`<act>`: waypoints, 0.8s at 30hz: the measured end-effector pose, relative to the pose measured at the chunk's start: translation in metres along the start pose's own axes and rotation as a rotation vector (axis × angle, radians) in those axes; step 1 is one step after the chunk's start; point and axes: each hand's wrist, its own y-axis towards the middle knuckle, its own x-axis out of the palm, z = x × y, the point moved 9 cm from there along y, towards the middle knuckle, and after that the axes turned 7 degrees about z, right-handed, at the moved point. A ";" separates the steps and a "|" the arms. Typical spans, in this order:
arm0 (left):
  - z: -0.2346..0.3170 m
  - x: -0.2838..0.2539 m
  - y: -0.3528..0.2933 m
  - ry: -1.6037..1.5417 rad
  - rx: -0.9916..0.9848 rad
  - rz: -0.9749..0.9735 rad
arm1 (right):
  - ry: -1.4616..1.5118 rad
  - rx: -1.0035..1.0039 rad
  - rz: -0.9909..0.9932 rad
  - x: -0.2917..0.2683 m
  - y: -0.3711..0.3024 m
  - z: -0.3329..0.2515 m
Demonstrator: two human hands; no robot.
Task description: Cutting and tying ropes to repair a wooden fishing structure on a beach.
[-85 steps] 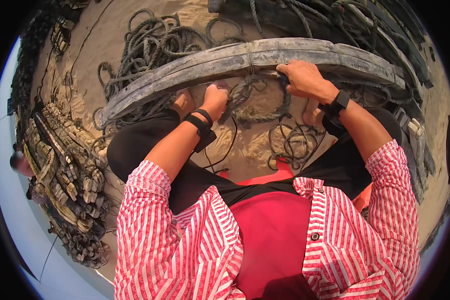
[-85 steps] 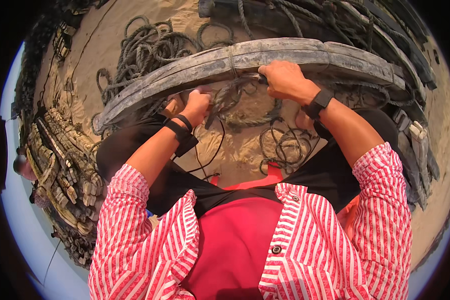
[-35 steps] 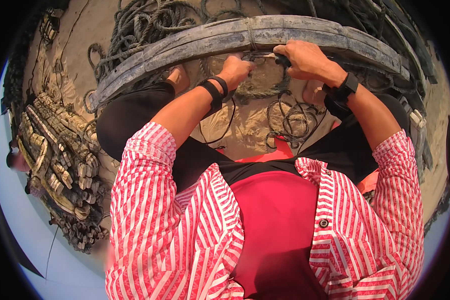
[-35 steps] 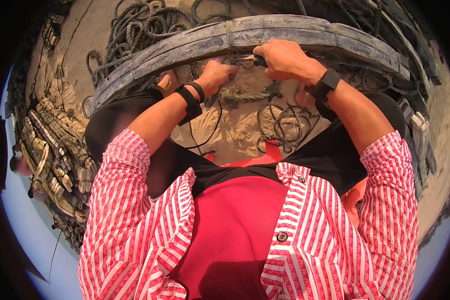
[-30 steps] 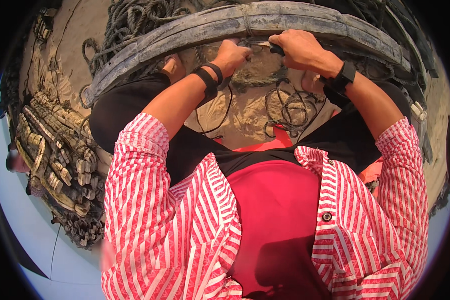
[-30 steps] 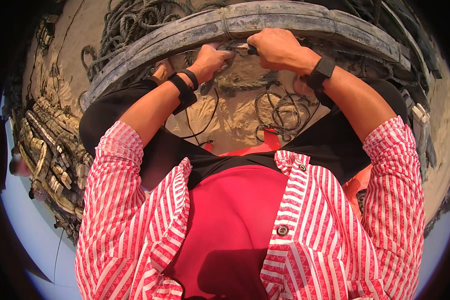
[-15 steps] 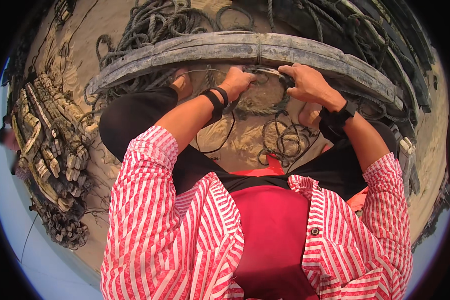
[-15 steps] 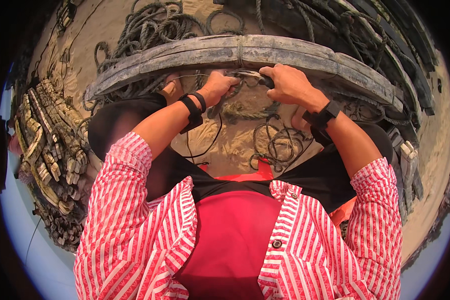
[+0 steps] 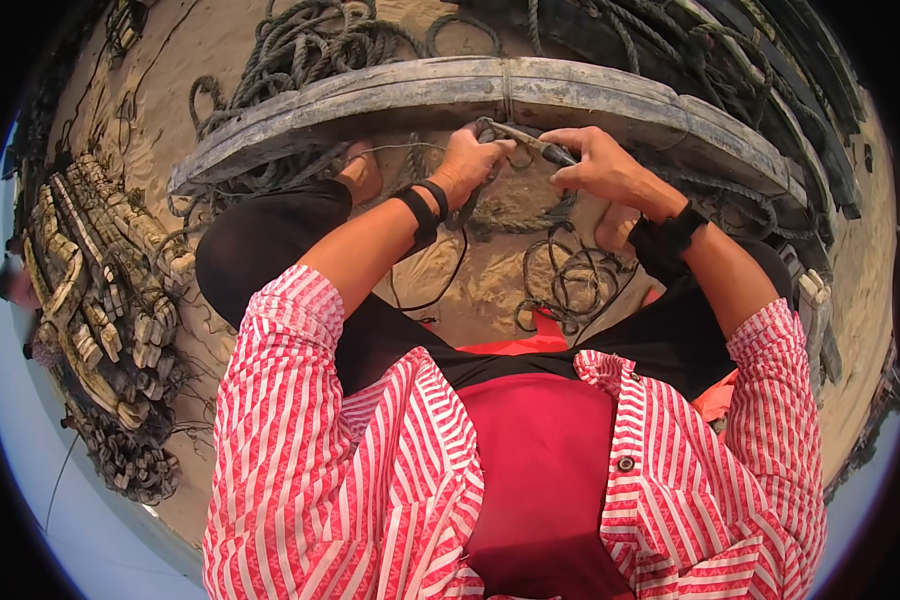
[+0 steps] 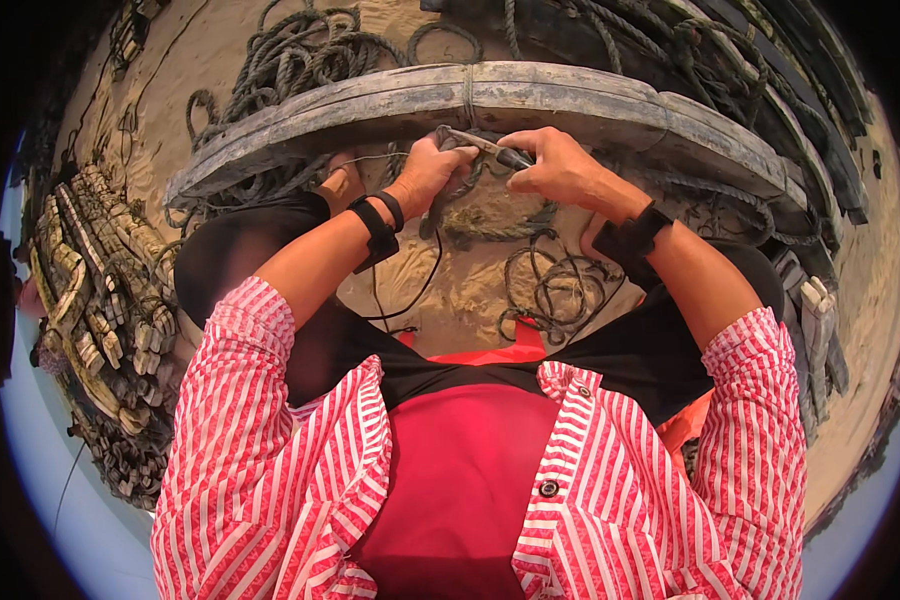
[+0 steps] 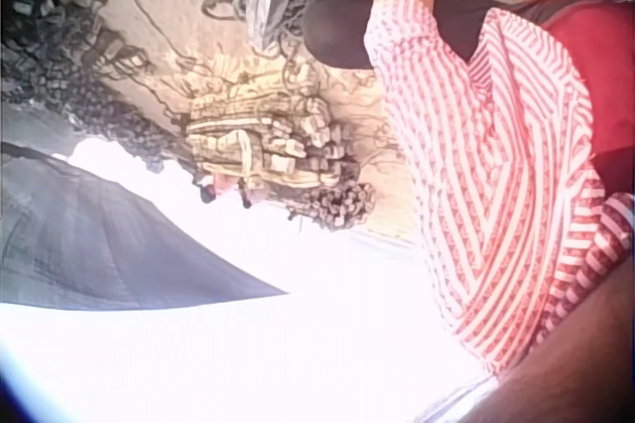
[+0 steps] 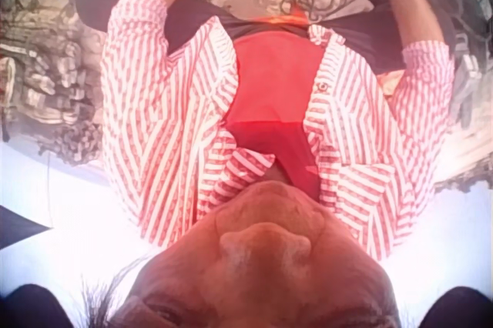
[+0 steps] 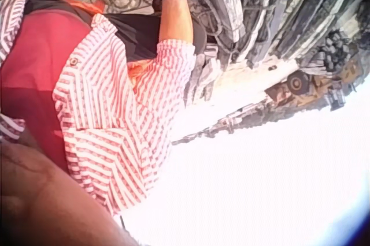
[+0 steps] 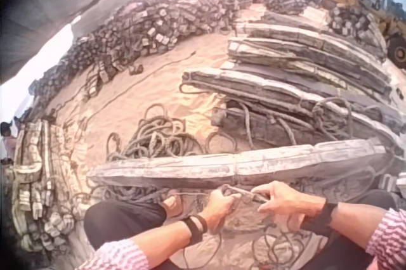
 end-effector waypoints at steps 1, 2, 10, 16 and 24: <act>-0.003 0.001 0.002 0.003 -0.001 -0.001 | -0.048 0.007 0.016 -0.004 0.000 -0.001; 0.008 -0.009 0.003 -0.044 0.143 0.113 | -0.105 -0.027 0.029 -0.007 0.002 -0.005; 0.047 -0.027 -0.009 0.472 0.513 0.255 | -0.542 -0.157 0.091 -0.019 0.003 -0.012; 0.039 -0.059 0.009 0.291 0.253 0.216 | -0.758 -0.109 0.159 -0.030 0.004 0.011; -0.029 -0.050 -0.001 0.633 -0.338 -0.404 | -0.707 -0.146 0.203 -0.028 0.009 0.014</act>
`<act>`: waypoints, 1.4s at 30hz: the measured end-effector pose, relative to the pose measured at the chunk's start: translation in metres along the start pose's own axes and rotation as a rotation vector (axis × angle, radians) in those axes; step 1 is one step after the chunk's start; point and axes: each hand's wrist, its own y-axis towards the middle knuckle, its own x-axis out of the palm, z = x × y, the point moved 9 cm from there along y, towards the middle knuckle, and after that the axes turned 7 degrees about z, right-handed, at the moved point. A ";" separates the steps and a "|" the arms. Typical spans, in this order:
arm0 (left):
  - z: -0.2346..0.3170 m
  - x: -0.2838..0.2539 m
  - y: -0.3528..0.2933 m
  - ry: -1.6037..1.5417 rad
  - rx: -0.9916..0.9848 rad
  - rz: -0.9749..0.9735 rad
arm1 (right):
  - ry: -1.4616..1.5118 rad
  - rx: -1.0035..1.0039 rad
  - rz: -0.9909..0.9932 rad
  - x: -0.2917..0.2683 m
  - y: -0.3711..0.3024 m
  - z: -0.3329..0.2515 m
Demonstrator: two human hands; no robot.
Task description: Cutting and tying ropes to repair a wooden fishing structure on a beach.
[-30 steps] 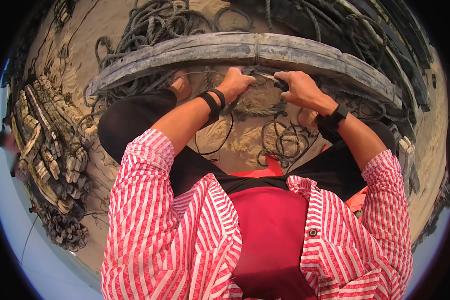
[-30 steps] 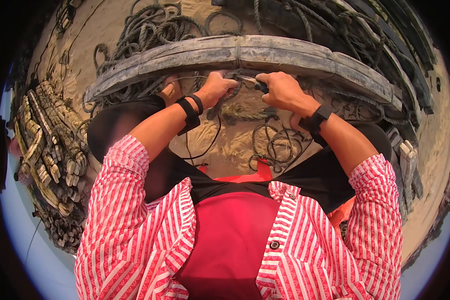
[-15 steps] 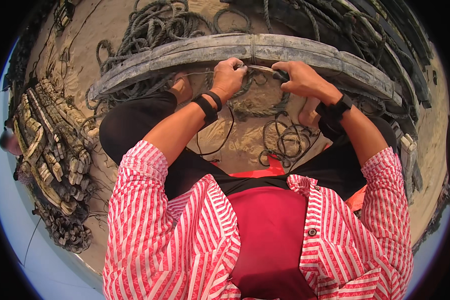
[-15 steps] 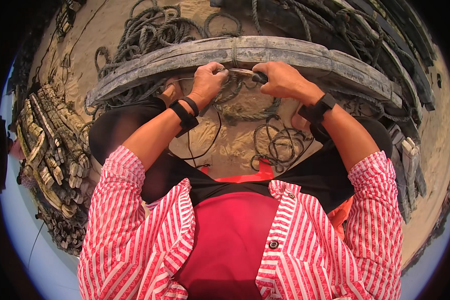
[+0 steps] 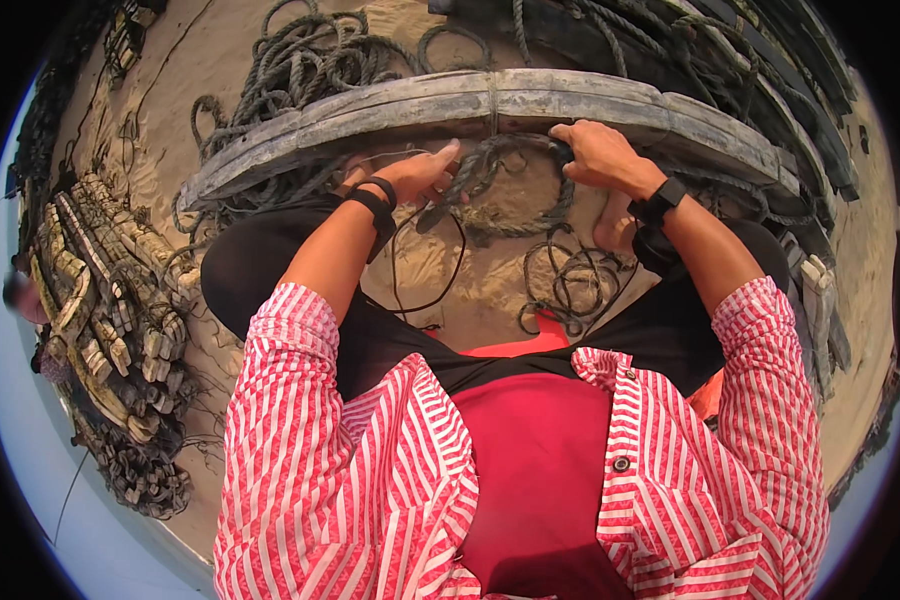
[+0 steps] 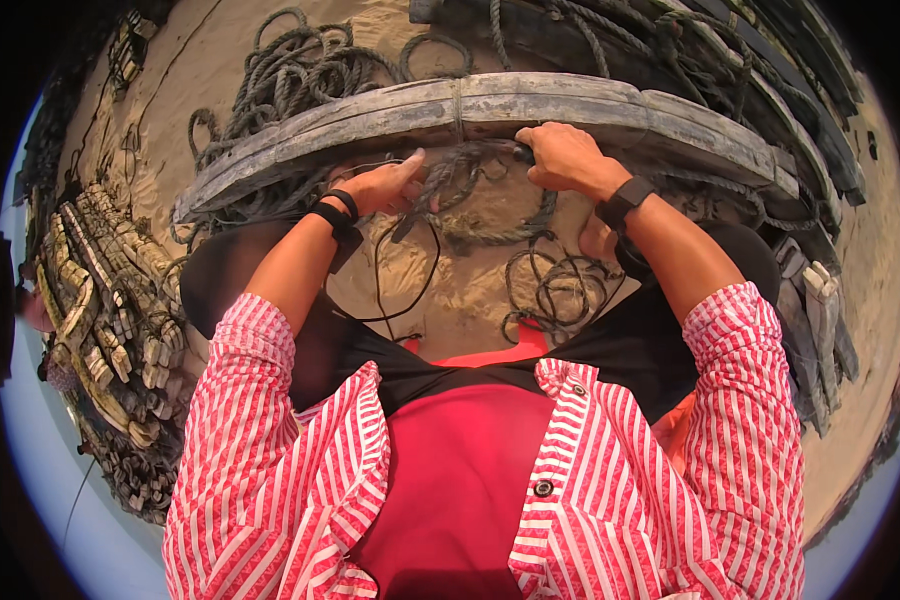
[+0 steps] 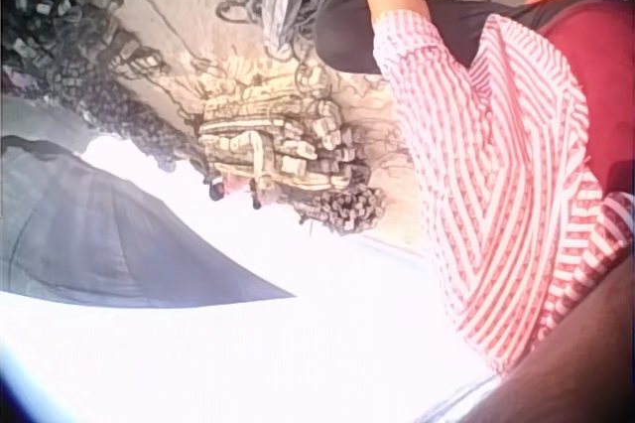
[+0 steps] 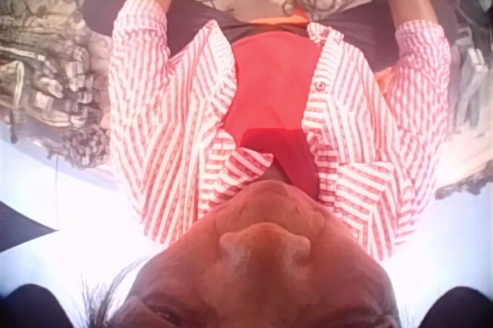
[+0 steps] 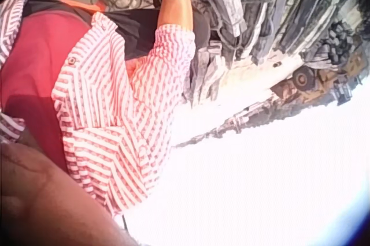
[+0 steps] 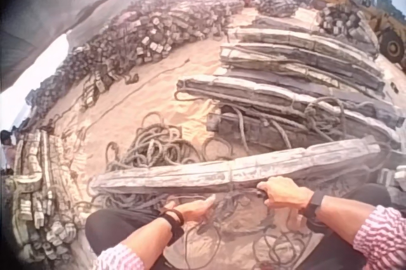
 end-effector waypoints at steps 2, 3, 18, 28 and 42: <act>0.011 0.004 -0.019 -0.016 -0.082 -0.076 | 0.031 0.002 0.011 -0.002 0.000 0.002; 0.009 0.011 -0.024 -0.032 -0.163 -0.155 | 0.030 0.007 0.012 -0.002 0.000 0.004; -0.073 -0.092 -0.001 0.492 -0.206 0.594 | -0.079 -0.016 0.021 -0.007 0.008 0.002; 0.073 -0.015 0.015 0.263 0.490 0.570 | 0.055 0.005 -0.081 -0.006 0.008 -0.008; 0.075 -0.002 0.005 -0.337 0.280 0.248 | -0.066 -0.091 0.081 -0.038 0.003 -0.013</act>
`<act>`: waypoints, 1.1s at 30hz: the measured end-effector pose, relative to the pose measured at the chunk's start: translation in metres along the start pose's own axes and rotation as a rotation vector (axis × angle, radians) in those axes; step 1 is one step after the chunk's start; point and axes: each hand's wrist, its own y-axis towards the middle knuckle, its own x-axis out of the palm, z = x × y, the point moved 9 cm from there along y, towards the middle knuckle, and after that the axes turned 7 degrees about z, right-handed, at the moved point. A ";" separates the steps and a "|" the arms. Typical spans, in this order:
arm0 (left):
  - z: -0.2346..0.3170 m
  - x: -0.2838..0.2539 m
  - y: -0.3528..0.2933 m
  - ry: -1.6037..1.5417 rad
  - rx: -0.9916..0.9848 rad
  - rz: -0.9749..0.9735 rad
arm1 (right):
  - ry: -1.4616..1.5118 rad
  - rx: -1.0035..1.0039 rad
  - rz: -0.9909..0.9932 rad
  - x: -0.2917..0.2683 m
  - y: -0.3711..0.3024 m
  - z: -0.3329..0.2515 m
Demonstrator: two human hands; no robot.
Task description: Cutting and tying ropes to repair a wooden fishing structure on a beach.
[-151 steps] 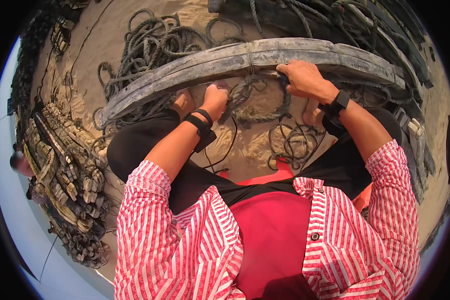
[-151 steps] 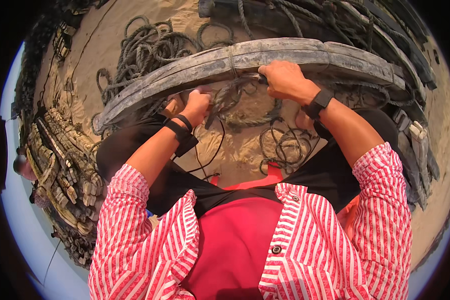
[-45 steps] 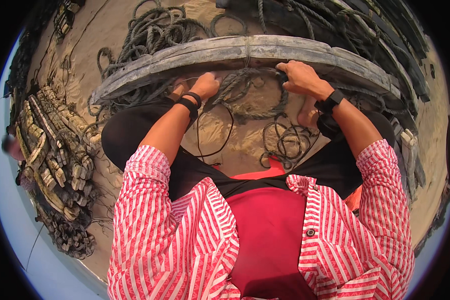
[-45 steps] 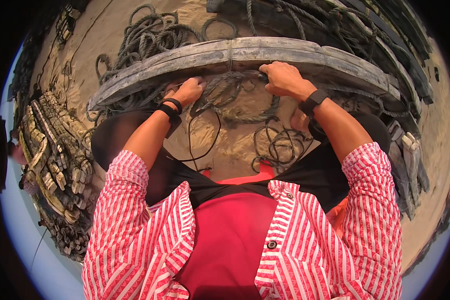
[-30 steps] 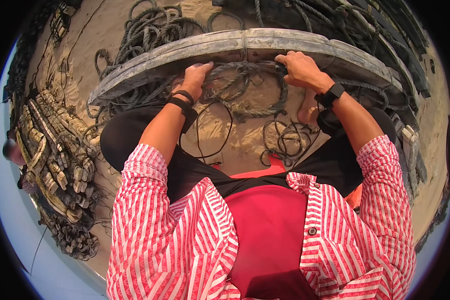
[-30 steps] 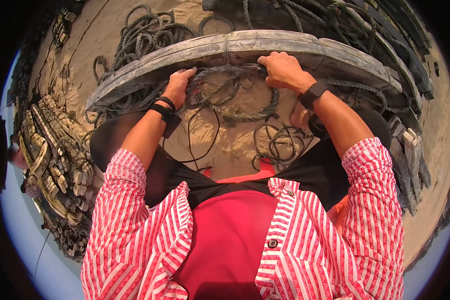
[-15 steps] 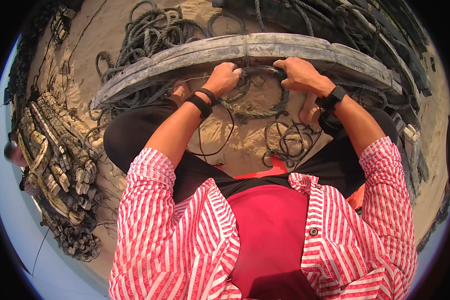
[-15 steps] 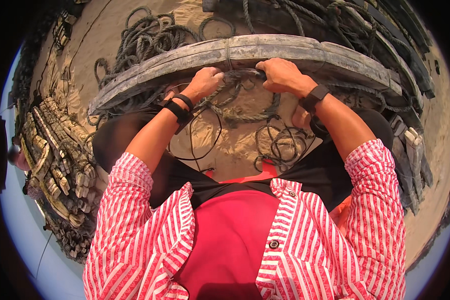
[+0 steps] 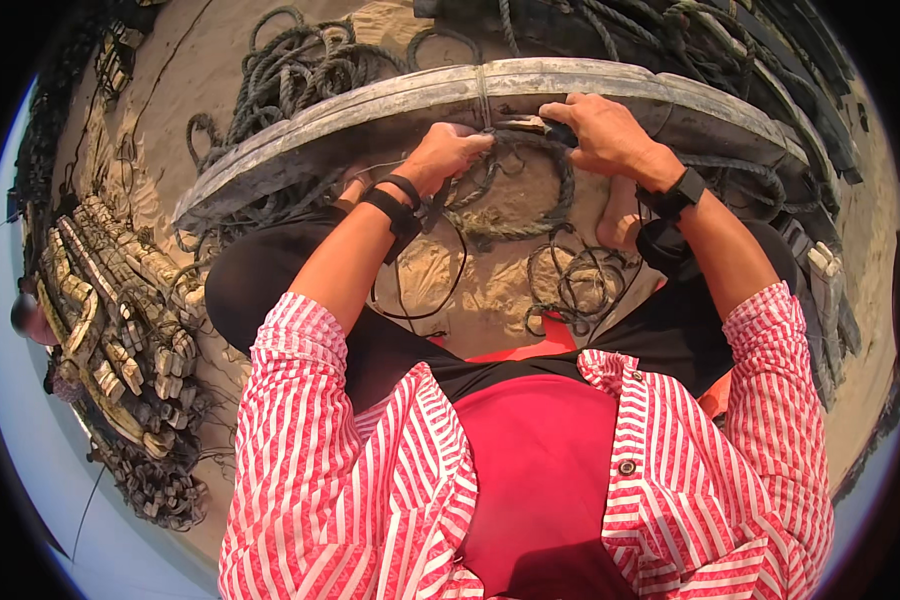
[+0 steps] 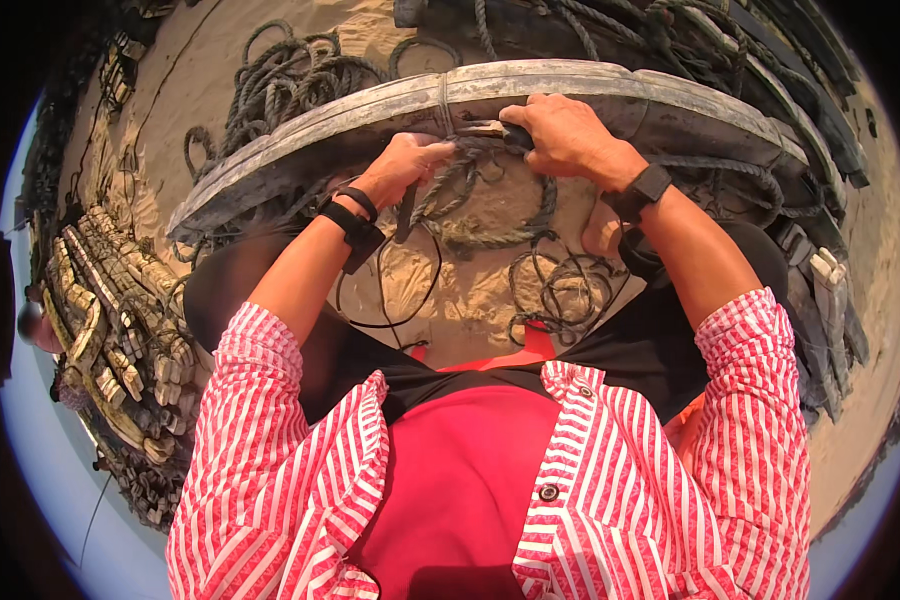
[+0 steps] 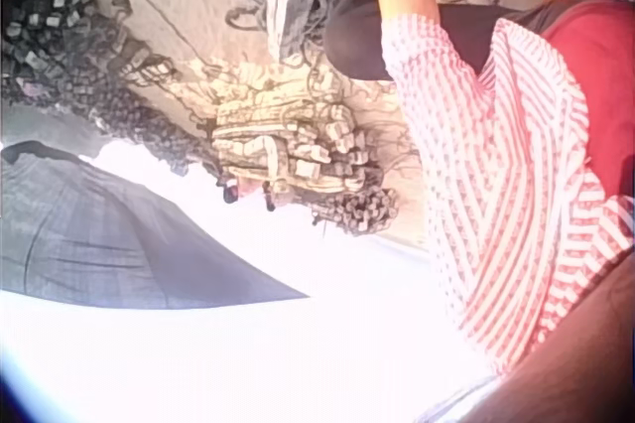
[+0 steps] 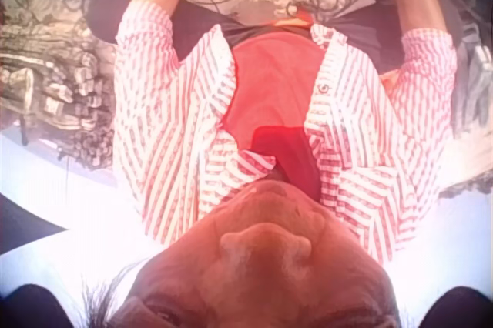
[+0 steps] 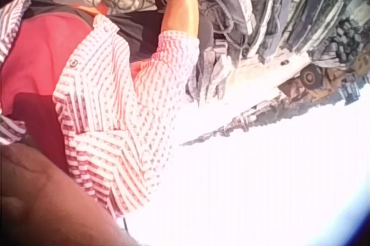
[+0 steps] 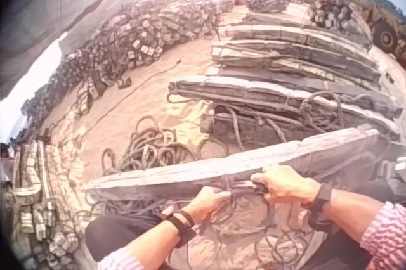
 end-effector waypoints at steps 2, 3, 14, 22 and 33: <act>-0.002 -0.001 -0.001 -0.030 0.007 -0.044 | 0.008 -0.100 0.094 -0.009 0.001 -0.010; -0.002 0.001 -0.002 -0.082 0.010 -0.083 | 0.010 -0.103 0.094 -0.010 0.001 -0.013; 0.006 -0.001 0.000 -0.140 0.007 -0.109 | -0.421 -0.305 0.434 -0.019 -0.009 -0.044; 0.028 0.007 -0.016 -0.134 0.127 -0.129 | 0.499 0.183 0.054 0.019 -0.006 -0.006; 0.014 -0.008 0.011 -0.055 0.232 0.002 | 0.756 0.263 -0.022 0.000 0.003 -0.001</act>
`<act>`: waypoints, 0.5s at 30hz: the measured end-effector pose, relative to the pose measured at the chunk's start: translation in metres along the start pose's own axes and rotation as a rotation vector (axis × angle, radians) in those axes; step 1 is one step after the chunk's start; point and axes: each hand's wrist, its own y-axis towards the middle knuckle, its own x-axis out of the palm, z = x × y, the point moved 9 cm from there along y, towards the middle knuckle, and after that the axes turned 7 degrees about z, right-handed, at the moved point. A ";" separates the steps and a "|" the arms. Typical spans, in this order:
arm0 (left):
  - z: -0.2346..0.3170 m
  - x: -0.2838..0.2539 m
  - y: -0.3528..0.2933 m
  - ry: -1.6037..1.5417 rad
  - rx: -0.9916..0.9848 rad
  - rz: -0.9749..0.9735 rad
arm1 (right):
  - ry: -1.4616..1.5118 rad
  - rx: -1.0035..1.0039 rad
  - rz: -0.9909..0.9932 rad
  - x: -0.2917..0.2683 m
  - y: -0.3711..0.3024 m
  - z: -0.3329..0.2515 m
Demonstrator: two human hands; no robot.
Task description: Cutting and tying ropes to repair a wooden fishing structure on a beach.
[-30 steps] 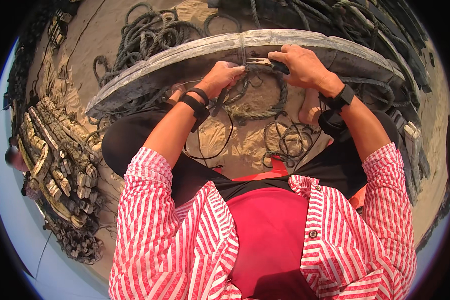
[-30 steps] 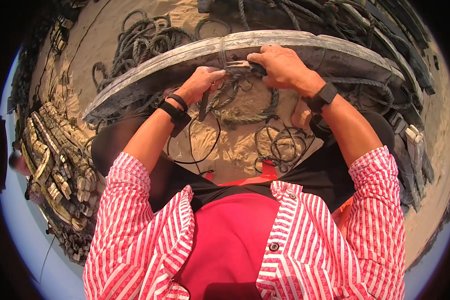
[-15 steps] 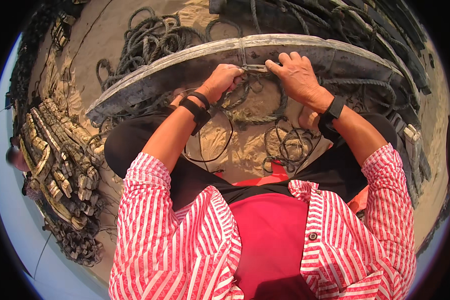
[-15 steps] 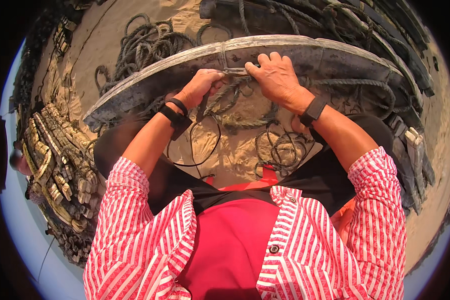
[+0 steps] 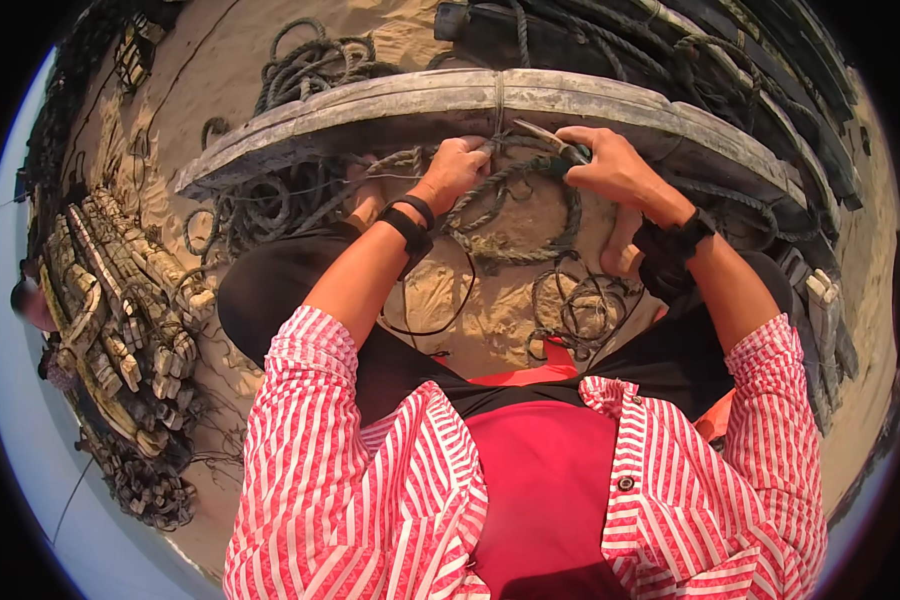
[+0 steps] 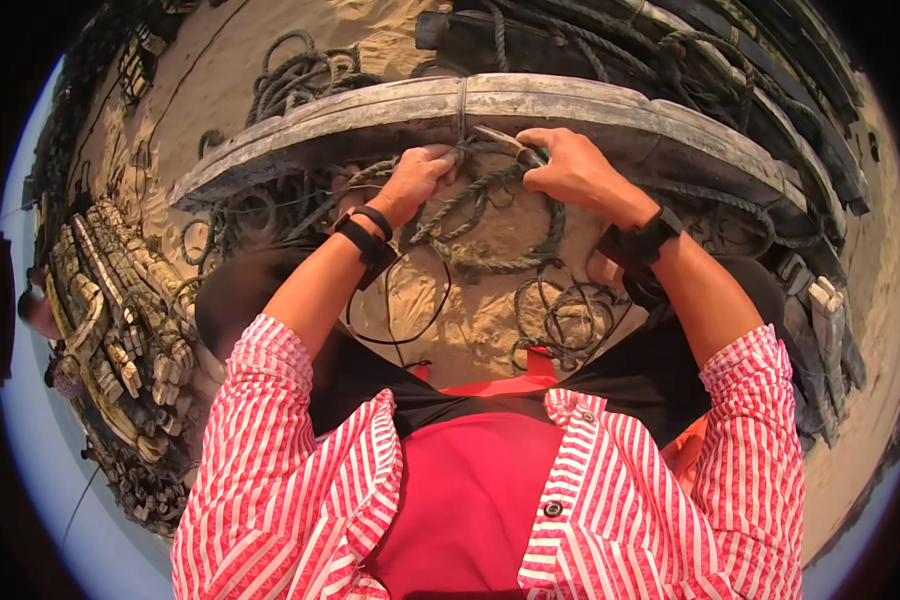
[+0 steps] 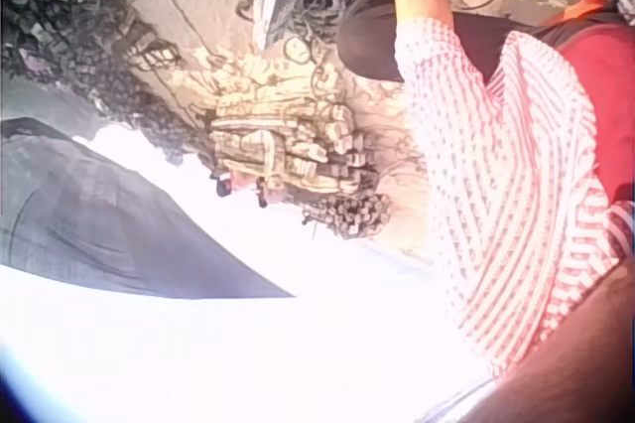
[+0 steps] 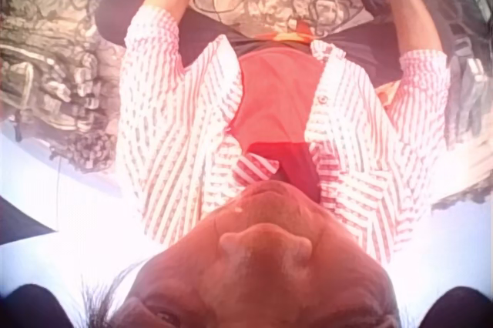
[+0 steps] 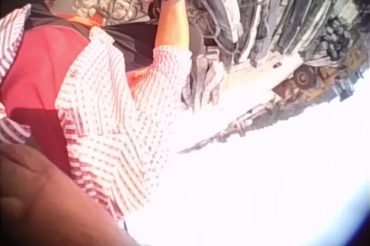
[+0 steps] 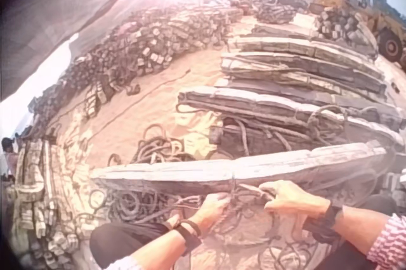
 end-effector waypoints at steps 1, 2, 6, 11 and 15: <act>-0.005 -0.005 -0.001 -0.032 -0.042 0.031 | -0.176 -0.039 0.011 -0.002 0.001 -0.001; -0.008 -0.007 -0.002 -0.065 -0.086 0.059 | -0.353 -0.075 0.021 -0.004 -0.001 -0.005; -0.003 -0.008 -0.002 -0.136 -0.070 0.080 | -0.263 0.005 0.003 0.008 -0.001 0.009; 0.000 0.001 -0.004 -0.082 -0.023 0.084 | -0.124 0.028 0.011 0.019 0.009 0.025; -0.002 0.006 -0.008 -0.079 -0.037 0.047 | -0.085 0.060 -0.014 0.023 0.006 0.019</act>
